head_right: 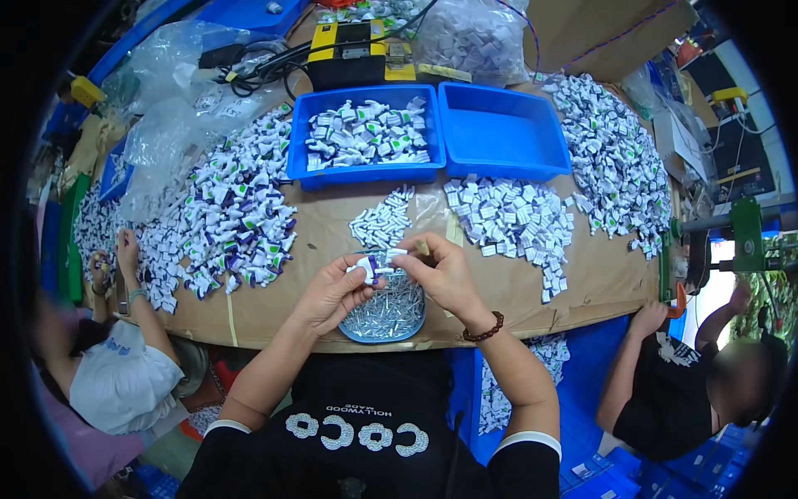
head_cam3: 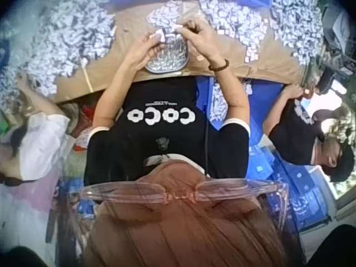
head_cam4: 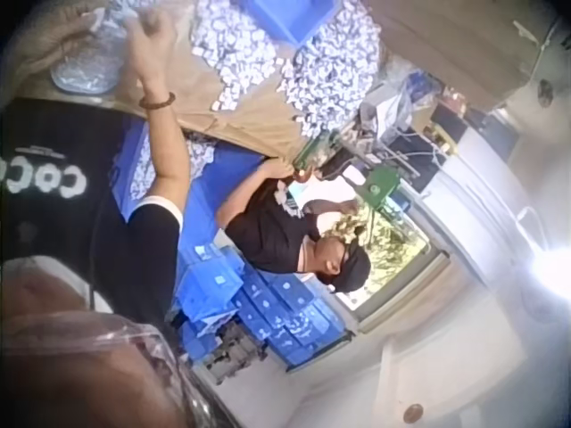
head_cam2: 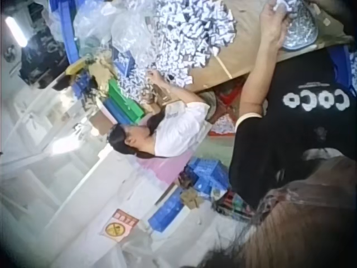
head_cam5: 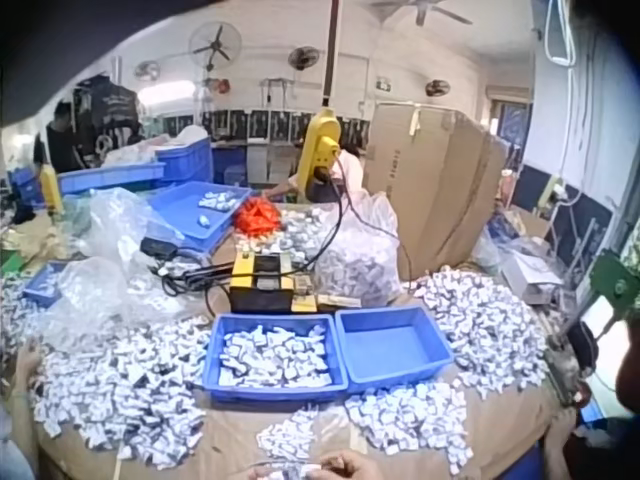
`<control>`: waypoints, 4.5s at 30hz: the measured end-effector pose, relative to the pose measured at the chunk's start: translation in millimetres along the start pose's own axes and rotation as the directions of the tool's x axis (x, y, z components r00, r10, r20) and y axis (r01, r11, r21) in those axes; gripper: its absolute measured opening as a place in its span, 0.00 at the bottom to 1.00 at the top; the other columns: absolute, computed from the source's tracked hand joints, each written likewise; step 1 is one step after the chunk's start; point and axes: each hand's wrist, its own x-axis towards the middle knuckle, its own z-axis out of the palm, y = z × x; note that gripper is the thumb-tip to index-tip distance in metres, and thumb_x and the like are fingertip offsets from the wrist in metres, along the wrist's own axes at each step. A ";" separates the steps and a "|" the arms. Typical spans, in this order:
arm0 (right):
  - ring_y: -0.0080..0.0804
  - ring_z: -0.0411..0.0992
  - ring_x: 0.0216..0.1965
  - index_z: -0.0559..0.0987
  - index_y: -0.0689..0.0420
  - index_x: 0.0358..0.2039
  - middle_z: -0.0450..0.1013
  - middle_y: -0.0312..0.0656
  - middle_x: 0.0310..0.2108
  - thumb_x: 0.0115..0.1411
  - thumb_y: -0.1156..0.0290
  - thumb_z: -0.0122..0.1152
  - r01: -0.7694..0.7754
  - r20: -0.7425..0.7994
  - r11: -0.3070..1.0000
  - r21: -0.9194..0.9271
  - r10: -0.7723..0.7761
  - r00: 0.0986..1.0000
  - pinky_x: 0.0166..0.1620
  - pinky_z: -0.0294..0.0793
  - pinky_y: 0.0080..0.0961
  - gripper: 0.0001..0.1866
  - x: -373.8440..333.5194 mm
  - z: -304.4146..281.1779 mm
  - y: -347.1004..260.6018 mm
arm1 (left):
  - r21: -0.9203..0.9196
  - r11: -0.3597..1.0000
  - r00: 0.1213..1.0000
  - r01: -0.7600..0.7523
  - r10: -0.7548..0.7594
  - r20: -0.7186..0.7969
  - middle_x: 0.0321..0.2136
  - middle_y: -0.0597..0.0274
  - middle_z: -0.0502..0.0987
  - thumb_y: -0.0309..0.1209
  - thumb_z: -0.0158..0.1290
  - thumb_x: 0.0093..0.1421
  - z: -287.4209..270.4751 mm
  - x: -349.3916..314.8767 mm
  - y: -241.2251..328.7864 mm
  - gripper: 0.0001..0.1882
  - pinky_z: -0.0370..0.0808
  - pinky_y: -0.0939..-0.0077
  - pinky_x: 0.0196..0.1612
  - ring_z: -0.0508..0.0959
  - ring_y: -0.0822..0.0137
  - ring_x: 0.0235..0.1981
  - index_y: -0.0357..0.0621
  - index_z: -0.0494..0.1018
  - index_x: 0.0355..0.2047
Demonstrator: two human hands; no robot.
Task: Sorting small white and purple components and placing them into a central pile or container at a factory workbench.
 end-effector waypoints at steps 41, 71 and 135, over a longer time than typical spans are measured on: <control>0.35 0.74 0.28 0.79 0.62 0.37 0.76 0.48 0.29 0.55 0.77 0.61 0.271 0.150 0.825 -0.496 -0.226 0.962 0.31 0.71 0.27 0.09 -12.5 17.1 4.4 | 0.925 0.088 0.870 -0.370 0.380 0.313 0.31 0.58 0.77 0.35 0.49 0.64 3.4 -8.9 -10.3 0.13 0.73 0.76 0.33 0.76 0.74 0.29 0.36 0.72 0.41; 0.14 0.73 0.32 0.76 0.60 0.51 0.80 0.38 0.32 0.55 0.78 0.64 0.126 0.292 0.991 -0.046 -0.107 0.950 0.37 0.73 0.15 0.21 -25.6 26.3 35.0 | 0.778 0.602 0.973 -0.177 0.224 0.048 0.19 0.67 0.69 0.46 0.30 0.71 4.0 -23.0 -17.1 0.26 0.66 0.82 0.21 0.68 0.79 0.17 0.36 0.71 0.38; 0.15 0.67 0.22 0.75 0.66 0.42 0.76 0.39 0.28 0.62 0.75 0.55 -0.167 0.049 0.985 0.040 0.165 0.985 0.26 0.68 0.13 0.10 -18.0 18.5 27.6 | -0.084 0.972 0.972 -0.221 0.212 -0.102 0.38 0.61 0.73 0.34 0.46 0.67 -32.9 1.7 24.2 0.13 0.70 0.84 0.36 0.70 0.77 0.33 0.40 0.68 0.47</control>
